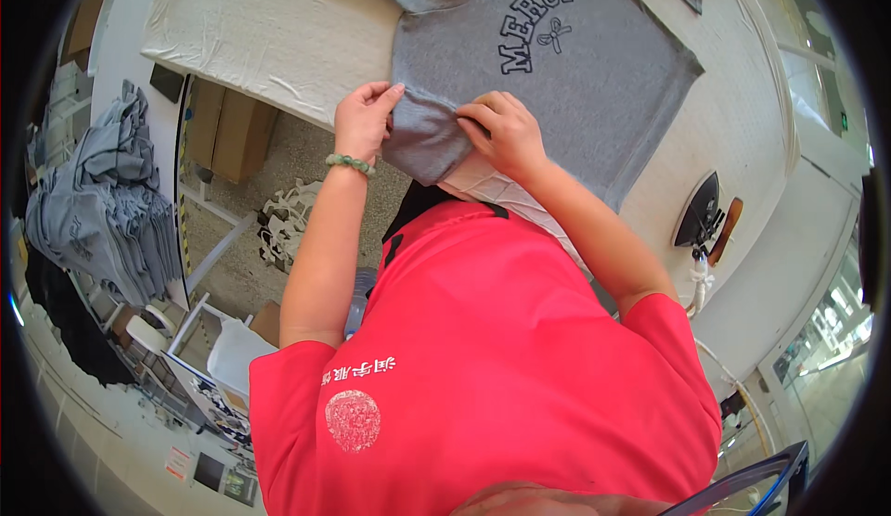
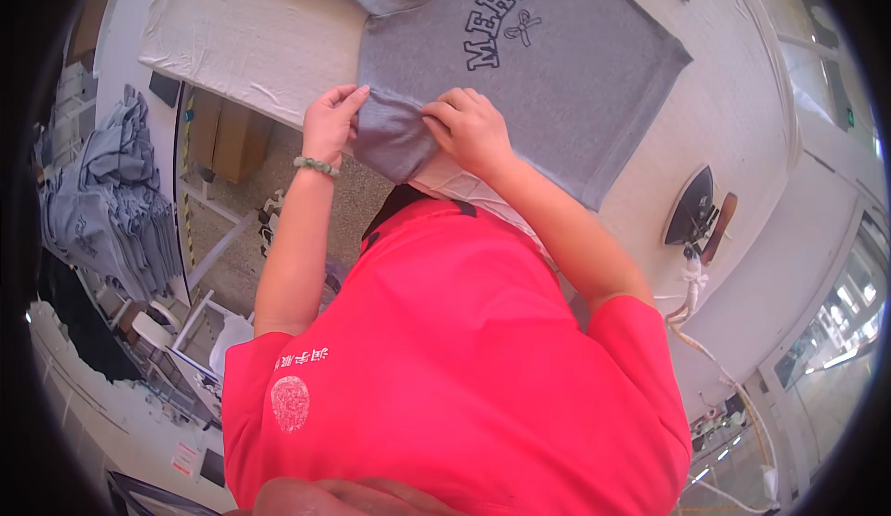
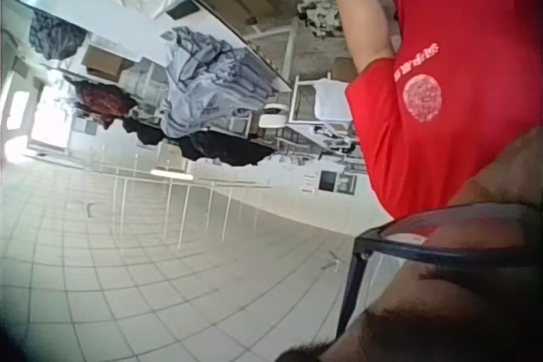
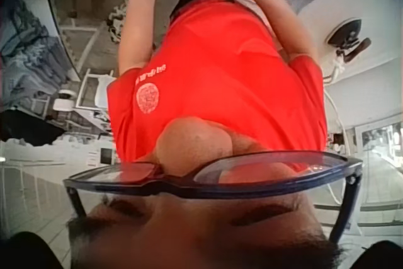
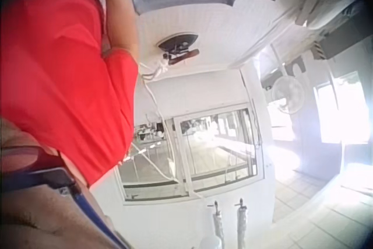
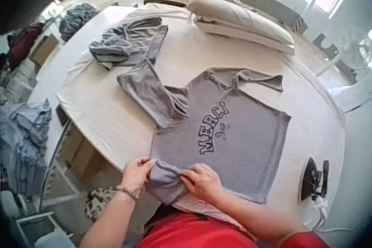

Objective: Ironing and folding a grey t-shirt in a factory setting.

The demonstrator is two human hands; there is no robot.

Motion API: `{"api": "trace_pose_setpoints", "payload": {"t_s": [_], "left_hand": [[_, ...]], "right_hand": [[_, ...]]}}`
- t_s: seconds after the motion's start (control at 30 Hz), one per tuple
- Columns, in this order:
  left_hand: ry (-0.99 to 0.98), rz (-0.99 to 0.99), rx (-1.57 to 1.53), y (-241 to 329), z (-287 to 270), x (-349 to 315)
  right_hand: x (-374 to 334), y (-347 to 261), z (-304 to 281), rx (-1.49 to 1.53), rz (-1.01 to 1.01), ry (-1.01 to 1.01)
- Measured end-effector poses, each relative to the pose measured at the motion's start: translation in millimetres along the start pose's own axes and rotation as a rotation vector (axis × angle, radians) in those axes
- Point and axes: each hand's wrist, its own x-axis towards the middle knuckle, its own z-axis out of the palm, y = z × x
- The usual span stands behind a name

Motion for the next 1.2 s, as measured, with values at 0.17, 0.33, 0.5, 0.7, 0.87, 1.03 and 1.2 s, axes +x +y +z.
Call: {"api": "trace_pose_setpoints", "payload": {"t_s": [0.17, 0.33, 0.5, 0.7, 0.87, 1.03, 1.2], "left_hand": [[-0.01, 0.052, -0.043, 0.6, 10.2, 4.6], [-0.015, 0.079, 0.016, -8.2, 6.0, 15.9], [0.223, 0.387, 0.612, -14.7, 13.3, 17.7], [0.291, 0.448, 0.634, -15.6, 13.7, 16.2], [0.297, 0.454, 0.6, -16.0, 16.9, 6.1], [0.466, 0.502, 0.415, -33.7, 39.0, -39.4], [0.06, 0.093, 0.528, -62.1, 2.2, -106.9]], "right_hand": [[13.7, -2.6, -1.9, -0.055, 0.193, -0.055], [39.7, -6.9, -19.1, 0.006, 0.402, -0.307], [55.3, -10.4, -11.1, -0.052, 0.332, -0.451], [30.1, -10.2, 1.2, -0.156, 0.018, -0.288], [54.5, -10.0, -29.6, -0.38, 0.285, -0.903], [91.4, 16.5, 21.3, -0.313, -0.466, -0.148], [82.4, 23.9, 33.8, -0.29, -0.436, -0.218]]}}
